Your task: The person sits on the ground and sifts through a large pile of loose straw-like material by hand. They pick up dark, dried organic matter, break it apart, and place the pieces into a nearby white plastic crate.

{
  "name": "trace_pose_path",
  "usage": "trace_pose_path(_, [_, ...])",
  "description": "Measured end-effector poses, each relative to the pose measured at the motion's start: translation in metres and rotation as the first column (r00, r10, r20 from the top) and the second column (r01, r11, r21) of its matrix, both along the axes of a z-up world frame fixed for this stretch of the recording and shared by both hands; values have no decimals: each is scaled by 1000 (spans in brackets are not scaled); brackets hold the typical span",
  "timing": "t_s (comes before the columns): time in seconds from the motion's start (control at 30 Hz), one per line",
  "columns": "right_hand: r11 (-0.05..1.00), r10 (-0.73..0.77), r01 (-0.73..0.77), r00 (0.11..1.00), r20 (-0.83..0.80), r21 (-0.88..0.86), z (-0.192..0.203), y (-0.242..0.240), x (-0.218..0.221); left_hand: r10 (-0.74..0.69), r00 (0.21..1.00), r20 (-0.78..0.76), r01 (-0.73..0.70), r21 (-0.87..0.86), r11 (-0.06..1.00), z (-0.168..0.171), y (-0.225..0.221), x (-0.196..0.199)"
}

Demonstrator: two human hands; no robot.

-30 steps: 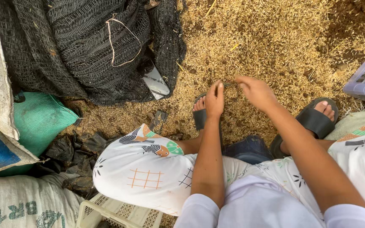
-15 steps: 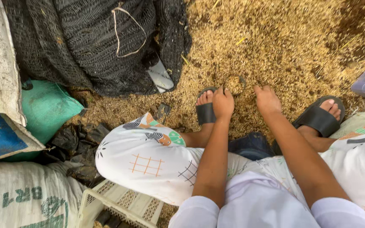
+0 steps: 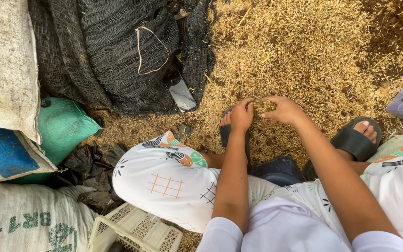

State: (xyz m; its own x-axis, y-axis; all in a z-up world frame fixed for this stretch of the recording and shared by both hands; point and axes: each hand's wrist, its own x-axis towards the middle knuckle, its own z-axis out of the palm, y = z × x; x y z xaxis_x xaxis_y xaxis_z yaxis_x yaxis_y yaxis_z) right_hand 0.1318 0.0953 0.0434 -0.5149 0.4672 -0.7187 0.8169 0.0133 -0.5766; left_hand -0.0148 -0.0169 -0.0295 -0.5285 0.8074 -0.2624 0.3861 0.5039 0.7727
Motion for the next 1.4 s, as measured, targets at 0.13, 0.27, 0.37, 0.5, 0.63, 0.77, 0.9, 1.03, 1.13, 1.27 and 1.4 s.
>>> trace_pose_path(0.13, [997, -17, 14, 999, 37, 80, 5, -5, 9, 10, 1000, -19, -10, -5, 1000, 1, -6, 0])
trace_pose_path(0.27, [989, -125, 132, 986, -110, 65, 10, -1, 16, 15, 996, 87, -15, 6, 1000, -2, -2, -6])
trace_pose_path(0.37, [984, -147, 167, 958, -248, 61, 15, -2, 20, 68, 978, 195, -79, 46, 996, -4, 2, -12])
trace_pose_path(0.5, [969, -171, 196, 971, -167, 148, 25, -11, 21, 90, 966, 241, -117, 100, 988, 3, 12, -9])
trace_pose_path(0.63, [953, -186, 228, 961, -206, 201, 34, -11, 15, 41, 999, -18, -41, -5, 999, 20, 33, -4])
trace_pose_path(0.77, [942, -223, 255, 961, -163, 217, 36, -19, 18, 519, 802, 296, -581, 182, 793, 25, 43, -18])
trace_pose_path(0.9, [894, -5, 101, 976, -217, 436, 28, -41, 11, 199, 963, 180, -235, 202, 951, 13, 29, -37])
trace_pose_path(1.03, [767, 201, -37, 962, -185, 641, 18, -53, -2, -4, 994, 106, -6, 89, 996, -10, 24, -27])
trace_pose_path(1.13, [719, 323, -127, 932, -166, 684, 18, -67, 2, -26, 981, 191, 19, 38, 999, -24, 13, -23])
trace_pose_path(1.27, [749, 280, -87, 940, -194, 657, 27, -61, 8, -7, 996, 93, 6, 5, 1000, -32, 18, -29])
trace_pose_path(1.4, [826, 367, -392, 920, 141, 406, 24, -53, 6, 173, 960, 219, -240, 337, 910, -19, 27, -24])
